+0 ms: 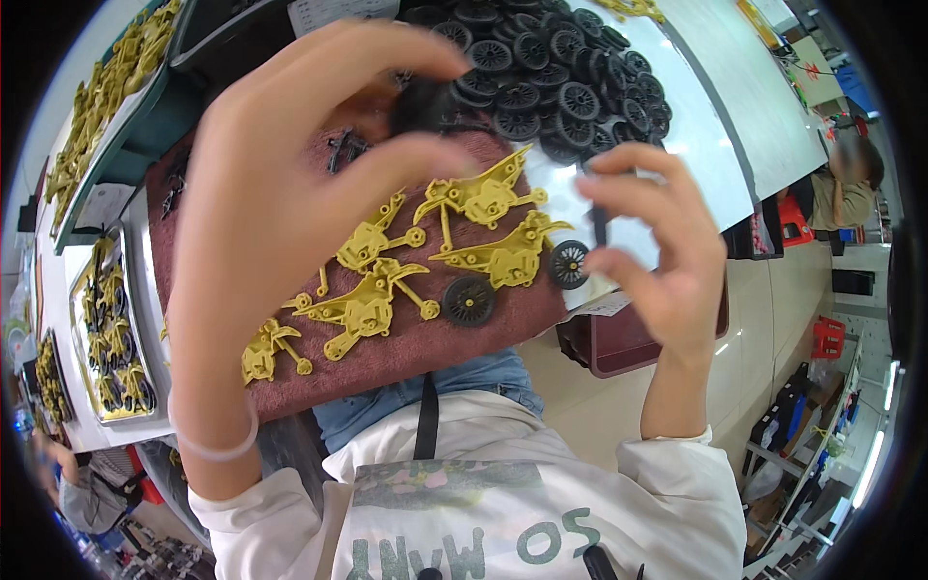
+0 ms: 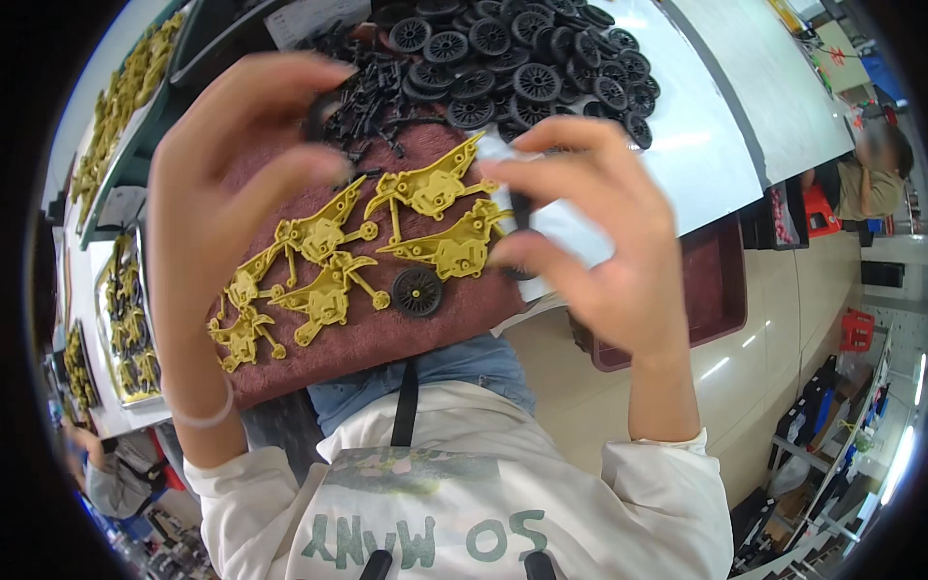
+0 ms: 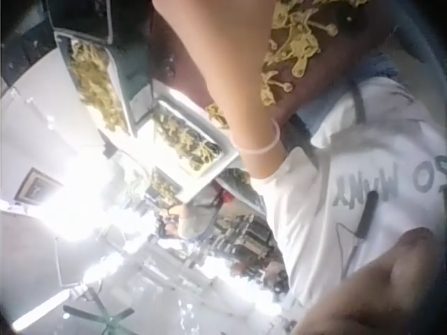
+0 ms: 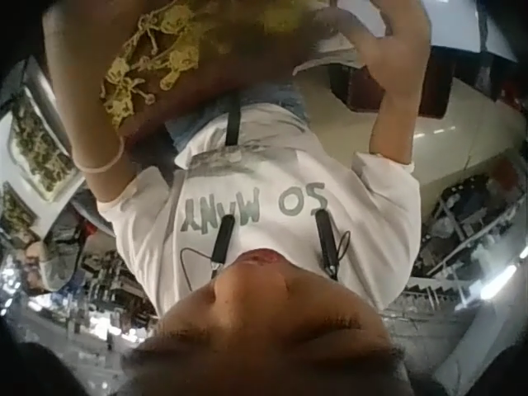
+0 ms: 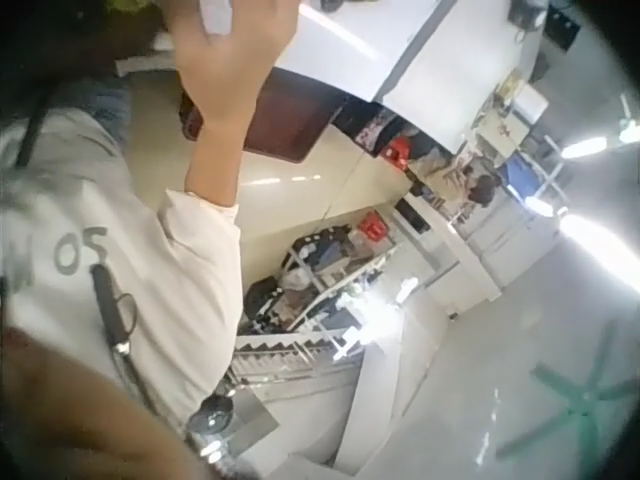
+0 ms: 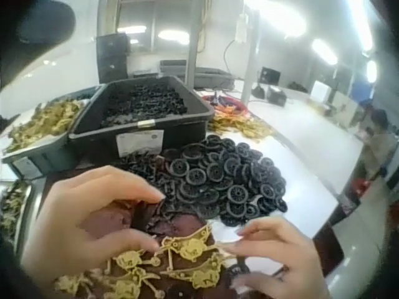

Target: The person assembles plastic toy motorcycles by hand, attaching wheels to toy motorcycle frames.

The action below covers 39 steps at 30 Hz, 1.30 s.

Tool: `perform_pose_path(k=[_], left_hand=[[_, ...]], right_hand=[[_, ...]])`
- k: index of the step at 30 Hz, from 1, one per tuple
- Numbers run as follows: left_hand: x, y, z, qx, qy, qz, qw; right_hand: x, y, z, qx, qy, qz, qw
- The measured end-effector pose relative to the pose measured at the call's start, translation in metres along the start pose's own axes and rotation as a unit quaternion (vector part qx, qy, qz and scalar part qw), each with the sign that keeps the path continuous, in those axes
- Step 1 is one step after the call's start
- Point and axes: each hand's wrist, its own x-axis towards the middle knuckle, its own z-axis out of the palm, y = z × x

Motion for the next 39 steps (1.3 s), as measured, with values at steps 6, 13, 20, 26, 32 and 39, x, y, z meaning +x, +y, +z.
perform_pose_path(k=[6,13,20,26,32,39], left_hand=[[-0.115,0.015,-0.035,0.099,0.000,-0.047,0.994],[-0.167,0.017,-0.015,0.137,0.107,-0.144,0.974],[-0.155,0.008,0.012,0.167,0.062,-0.088,0.980],[-0.152,0.008,0.024,0.221,0.027,-0.113,0.968],[-0.157,0.010,0.024,0.214,0.066,-0.118,0.968],[-0.159,0.010,0.024,0.231,0.060,-0.149,0.960]], right_hand=[[-0.003,-0.027,0.063,-0.004,-0.155,-0.106,0.982],[-0.008,-0.037,0.086,-0.106,-0.208,-0.087,0.968],[-0.009,-0.037,0.087,-0.137,-0.194,-0.105,0.966],[-0.010,-0.033,0.082,-0.157,-0.197,-0.116,0.961],[-0.012,-0.031,0.084,-0.135,-0.179,-0.100,0.969],[-0.012,-0.029,0.083,-0.141,-0.190,-0.115,0.965]])
